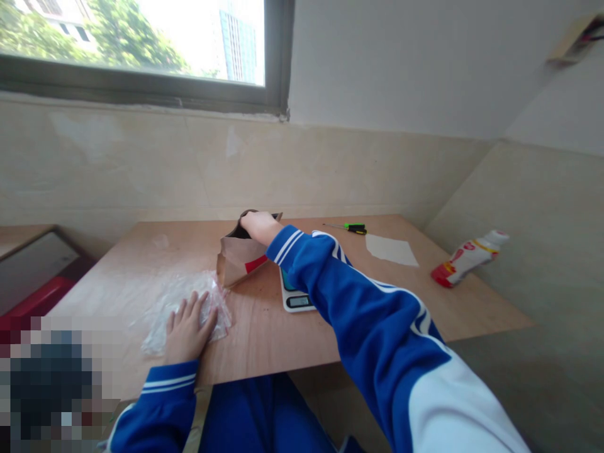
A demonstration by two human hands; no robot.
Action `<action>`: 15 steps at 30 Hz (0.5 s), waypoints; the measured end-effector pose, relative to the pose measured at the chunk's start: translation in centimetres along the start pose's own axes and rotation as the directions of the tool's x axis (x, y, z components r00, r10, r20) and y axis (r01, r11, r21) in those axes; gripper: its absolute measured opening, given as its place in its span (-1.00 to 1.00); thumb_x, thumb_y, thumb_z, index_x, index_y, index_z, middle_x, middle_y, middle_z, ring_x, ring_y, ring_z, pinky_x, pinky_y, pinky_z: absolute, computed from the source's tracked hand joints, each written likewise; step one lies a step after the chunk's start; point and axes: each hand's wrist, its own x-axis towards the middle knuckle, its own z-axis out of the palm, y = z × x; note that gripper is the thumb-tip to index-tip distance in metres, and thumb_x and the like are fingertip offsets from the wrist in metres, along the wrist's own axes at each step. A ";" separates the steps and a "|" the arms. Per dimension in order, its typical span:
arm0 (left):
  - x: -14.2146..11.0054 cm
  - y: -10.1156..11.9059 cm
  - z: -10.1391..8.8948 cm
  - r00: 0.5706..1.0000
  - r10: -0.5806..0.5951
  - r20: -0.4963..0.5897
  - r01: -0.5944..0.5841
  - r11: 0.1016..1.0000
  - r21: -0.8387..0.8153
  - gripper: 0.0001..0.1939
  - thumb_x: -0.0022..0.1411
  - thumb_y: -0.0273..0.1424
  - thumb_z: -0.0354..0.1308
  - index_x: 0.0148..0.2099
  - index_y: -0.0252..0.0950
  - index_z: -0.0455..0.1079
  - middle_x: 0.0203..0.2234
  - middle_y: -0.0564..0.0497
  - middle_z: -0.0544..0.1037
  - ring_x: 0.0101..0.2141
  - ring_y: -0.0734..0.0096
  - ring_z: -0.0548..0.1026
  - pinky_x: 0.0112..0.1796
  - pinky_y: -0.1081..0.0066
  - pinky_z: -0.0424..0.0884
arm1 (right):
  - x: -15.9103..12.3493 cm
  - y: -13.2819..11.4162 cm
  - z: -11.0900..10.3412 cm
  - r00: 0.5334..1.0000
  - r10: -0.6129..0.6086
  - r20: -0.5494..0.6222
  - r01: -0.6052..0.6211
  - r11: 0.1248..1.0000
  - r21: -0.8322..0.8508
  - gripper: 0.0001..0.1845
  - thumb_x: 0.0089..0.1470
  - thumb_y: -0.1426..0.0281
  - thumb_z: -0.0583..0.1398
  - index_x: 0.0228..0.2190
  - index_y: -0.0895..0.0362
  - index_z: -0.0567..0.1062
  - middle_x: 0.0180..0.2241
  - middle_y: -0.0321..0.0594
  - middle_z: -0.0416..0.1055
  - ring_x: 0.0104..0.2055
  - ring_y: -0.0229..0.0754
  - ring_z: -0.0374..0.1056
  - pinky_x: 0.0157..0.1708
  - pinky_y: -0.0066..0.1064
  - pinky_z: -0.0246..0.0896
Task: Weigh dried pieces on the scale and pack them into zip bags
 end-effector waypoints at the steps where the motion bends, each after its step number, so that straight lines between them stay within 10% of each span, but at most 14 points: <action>1: 0.0 0.0 0.0 1.000 0.001 0.000 -0.001 1.000 0.004 -0.46 0.33 -0.19 -0.15 0.29 -0.25 0.16 0.28 -0.14 0.18 0.25 0.01 0.13 0.19 0.00 0.02 | 0.0 -0.2 -0.3 1.000 0.014 -0.008 -0.014 1.000 -0.016 -0.71 0.17 0.61 0.06 -0.13 0.34 0.50 -0.10 0.22 0.47 -0.03 0.00 0.44 -0.09 -0.31 0.32; 9: 0.0 0.0 -0.1 1.000 -0.002 0.017 0.002 1.000 0.013 -0.45 0.33 -0.19 -0.17 0.29 -0.25 0.16 0.28 -0.13 0.17 0.25 0.00 0.12 0.19 0.00 0.01 | -0.6 0.1 -2.4 0.994 -0.052 -0.096 0.039 0.991 -0.127 -0.76 0.12 0.58 0.12 -0.28 0.27 0.59 -0.24 0.12 0.54 -0.11 0.06 0.47 -0.24 -0.32 0.29; 15: -0.1 0.8 -0.8 1.000 -0.026 0.010 0.026 1.000 0.014 -0.47 0.33 -0.22 -0.13 0.28 -0.26 0.18 0.27 -0.12 0.20 0.25 0.03 0.13 0.19 0.03 0.02 | -4.8 4.9 -3.6 0.933 0.009 -0.361 0.157 0.890 0.428 -0.80 0.09 0.39 0.21 -0.26 0.17 0.60 -0.30 -0.19 0.57 -0.27 -0.19 0.44 -0.29 -0.45 0.23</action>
